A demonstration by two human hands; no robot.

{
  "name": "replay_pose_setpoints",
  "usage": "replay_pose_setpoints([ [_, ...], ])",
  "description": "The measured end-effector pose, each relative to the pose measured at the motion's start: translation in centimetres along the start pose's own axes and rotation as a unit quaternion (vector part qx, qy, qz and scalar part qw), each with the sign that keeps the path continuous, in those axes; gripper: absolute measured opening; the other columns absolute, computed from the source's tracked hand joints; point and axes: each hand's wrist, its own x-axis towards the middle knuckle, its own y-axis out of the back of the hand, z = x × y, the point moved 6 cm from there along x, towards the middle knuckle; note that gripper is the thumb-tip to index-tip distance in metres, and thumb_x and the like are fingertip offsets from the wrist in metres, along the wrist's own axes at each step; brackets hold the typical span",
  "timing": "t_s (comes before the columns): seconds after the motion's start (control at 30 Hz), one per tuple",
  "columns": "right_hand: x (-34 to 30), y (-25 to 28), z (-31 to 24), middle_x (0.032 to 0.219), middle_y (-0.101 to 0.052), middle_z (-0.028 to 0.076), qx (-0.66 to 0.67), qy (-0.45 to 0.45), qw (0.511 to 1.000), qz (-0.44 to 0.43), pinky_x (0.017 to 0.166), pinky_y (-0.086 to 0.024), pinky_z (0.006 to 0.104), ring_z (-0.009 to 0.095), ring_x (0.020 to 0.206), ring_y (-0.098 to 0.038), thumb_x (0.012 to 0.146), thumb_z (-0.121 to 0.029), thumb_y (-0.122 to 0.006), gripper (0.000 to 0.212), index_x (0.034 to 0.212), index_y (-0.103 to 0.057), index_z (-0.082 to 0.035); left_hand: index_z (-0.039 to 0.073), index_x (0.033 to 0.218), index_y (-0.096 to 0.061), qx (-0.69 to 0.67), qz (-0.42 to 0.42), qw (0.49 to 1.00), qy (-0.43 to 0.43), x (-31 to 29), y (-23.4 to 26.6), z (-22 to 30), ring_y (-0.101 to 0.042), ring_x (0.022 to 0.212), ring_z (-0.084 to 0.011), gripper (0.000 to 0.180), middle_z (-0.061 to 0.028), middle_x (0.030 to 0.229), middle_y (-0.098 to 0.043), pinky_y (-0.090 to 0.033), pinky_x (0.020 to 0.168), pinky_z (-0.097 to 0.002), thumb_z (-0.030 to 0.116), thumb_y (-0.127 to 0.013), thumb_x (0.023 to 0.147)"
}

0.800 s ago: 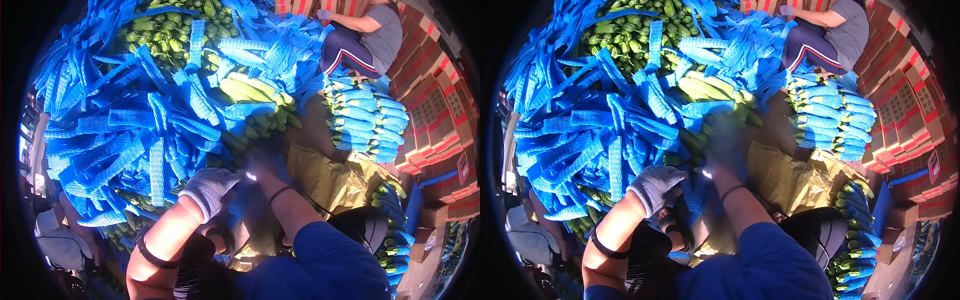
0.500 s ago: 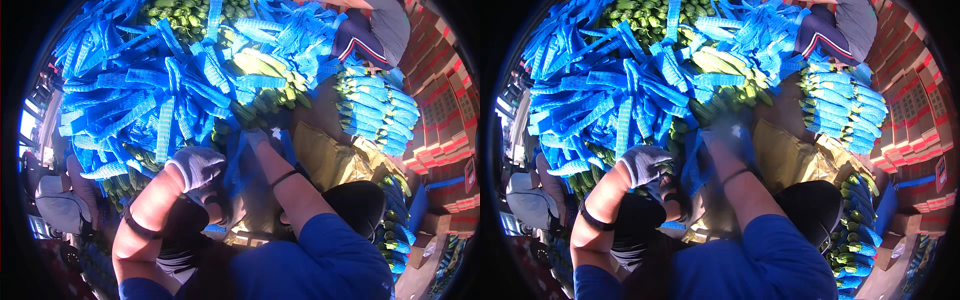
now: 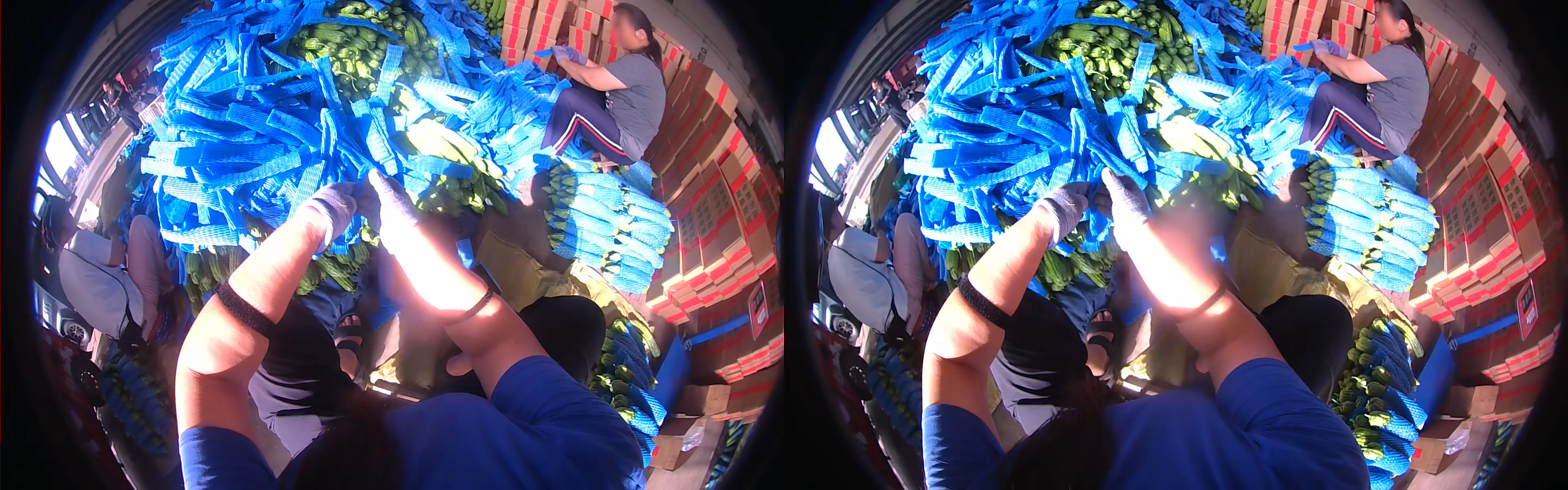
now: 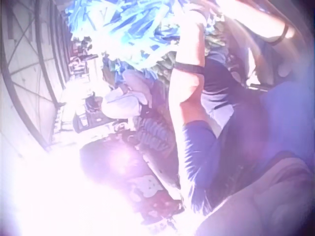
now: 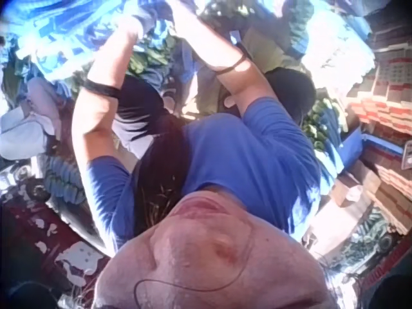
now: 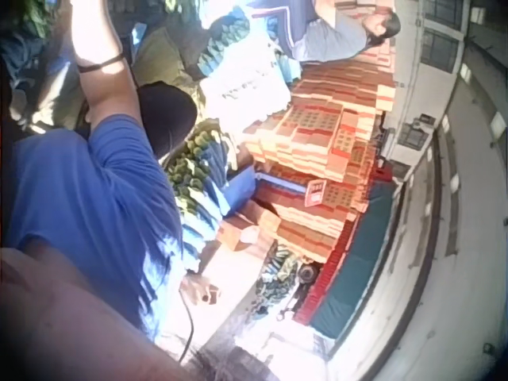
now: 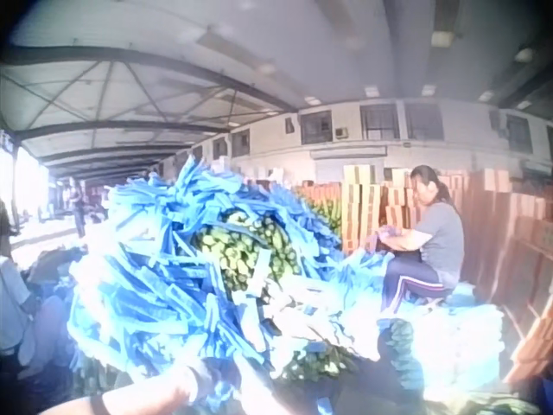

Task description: The person picks up a blue mesh sleeve, slides a bitter melon into it by hand, and places the sleeved vegetable onto a pile. This process is repeated for several bitter melons, one at a time.

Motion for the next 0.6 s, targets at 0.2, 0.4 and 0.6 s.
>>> replay_pose_setpoints([
  [0.2,-8.0,-3.4,-2.4,0.090,-0.068,0.009,0.021,-0.017,0.999,-0.042,0.075,-0.054,0.0300,0.018,0.080,-0.066,0.092,-0.013,-0.059,0.016,0.102,-0.066,-0.001,-0.001,0.113,-0.063,-0.099,-0.032,0.994,-0.025,2.0,-2.7,-5.3,-0.065,0.096,-0.0227,0.028,-0.0123,0.102,-0.069,-0.049,0.088,-0.0325,0.010,-0.046,0.094],
  [0.4,2.0,10.1,0.1,0.112,-0.059,0.010,0.040,-0.007,0.985,-0.165,0.096,-0.046,0.0372,0.023,0.106,-0.058,0.096,-0.014,-0.051,0.025,0.118,-0.052,-0.002,0.002,0.100,-0.066,-0.135,-0.011,0.990,0.032,7.9,-5.2,1.1,-0.059,0.068,-0.0151,0.025,-0.0065,0.087,-0.068,-0.048,0.062,-0.0296,0.025,-0.068,0.091],
  [0.6,0.1,10.4,-4.3,0.079,-0.063,0.003,-0.659,0.121,0.729,0.137,0.070,-0.050,0.0352,0.020,0.073,-0.061,0.079,-0.018,-0.063,0.021,0.096,-0.061,-0.006,0.008,0.114,-0.060,-0.531,0.019,0.822,0.206,10.1,-6.9,-4.1,-0.063,0.089,-0.0216,0.024,-0.0063,0.103,-0.065,-0.052,0.075,-0.0368,0.025,-0.054,0.099],
])
